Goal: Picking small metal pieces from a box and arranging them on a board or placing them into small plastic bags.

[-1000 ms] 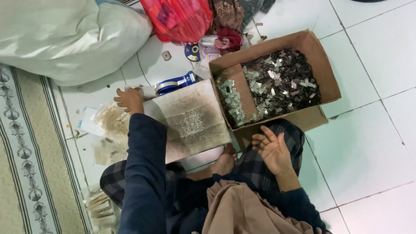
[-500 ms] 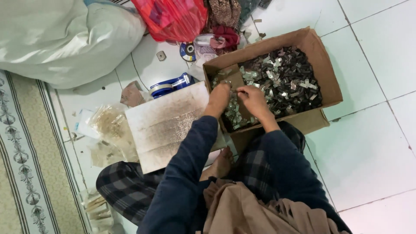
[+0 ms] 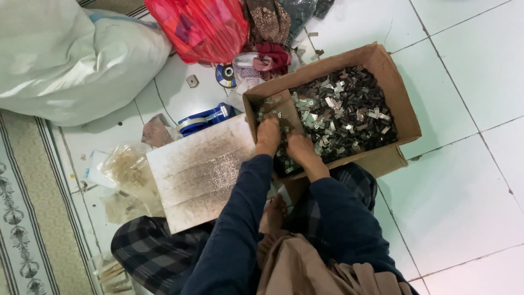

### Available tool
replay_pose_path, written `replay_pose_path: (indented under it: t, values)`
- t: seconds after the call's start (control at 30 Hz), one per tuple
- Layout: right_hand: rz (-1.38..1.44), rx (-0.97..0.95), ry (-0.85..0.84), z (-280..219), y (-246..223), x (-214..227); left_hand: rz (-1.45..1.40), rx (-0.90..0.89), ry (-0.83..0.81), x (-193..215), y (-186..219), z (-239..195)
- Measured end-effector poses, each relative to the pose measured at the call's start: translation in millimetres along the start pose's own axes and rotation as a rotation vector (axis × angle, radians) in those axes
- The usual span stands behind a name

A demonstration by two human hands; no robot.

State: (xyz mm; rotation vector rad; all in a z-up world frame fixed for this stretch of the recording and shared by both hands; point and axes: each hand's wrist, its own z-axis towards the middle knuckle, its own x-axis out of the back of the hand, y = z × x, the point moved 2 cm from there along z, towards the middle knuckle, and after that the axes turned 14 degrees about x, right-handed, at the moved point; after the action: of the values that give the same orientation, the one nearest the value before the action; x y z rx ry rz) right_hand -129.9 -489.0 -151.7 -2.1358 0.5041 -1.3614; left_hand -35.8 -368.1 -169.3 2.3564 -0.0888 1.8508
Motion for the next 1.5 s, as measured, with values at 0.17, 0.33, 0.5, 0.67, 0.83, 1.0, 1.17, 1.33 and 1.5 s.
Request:
replay_pose_path:
  t: [0.17, 0.33, 0.5, 0.67, 0.83, 1.0, 1.17, 1.33, 1.5]
  values:
    - [-0.015, -0.010, 0.103, -12.6, -13.4, 0.7, -0.532, -0.074, -0.053, 112.3, 50.9, -54.3]
    - [0.037, -0.012, 0.153, -35.7, -53.7, 40.8, -0.611, -0.157, -0.100, 102.9, 72.2, -32.0]
    - [-0.038, 0.038, 0.115, -20.6, -36.8, 37.0, 0.028, -0.053, 0.028, 46.1, 25.8, 15.3]
    - [-0.010, 0.000, 0.096, -22.5, -41.0, 49.2, 0.188, -0.113, -0.021, 9.6, 22.7, 24.7]
    - [0.080, -0.033, 0.139, -47.0, -60.4, 83.8, 0.065, -0.102, -0.235, 2.3, 7.8, -6.4]
    - [0.109, -0.046, 0.197, -28.6, -30.2, 49.1, 0.105, -0.220, -0.385, 2.8, 4.7, -33.1]
    - [0.115, -0.128, 0.000, -33.3, -52.0, 65.7, 0.254, -0.288, -0.319, 43.2, 20.7, -57.9]
    - [0.145, -0.094, -0.072, -45.9, -60.5, 62.0, 0.258, -0.274, -0.252, 5.9, 17.2, -61.1]
    - [0.151, -0.096, -0.084, -45.2, -57.8, 56.6, 0.271, -0.287, -0.073, 14.2, 18.8, -77.9]
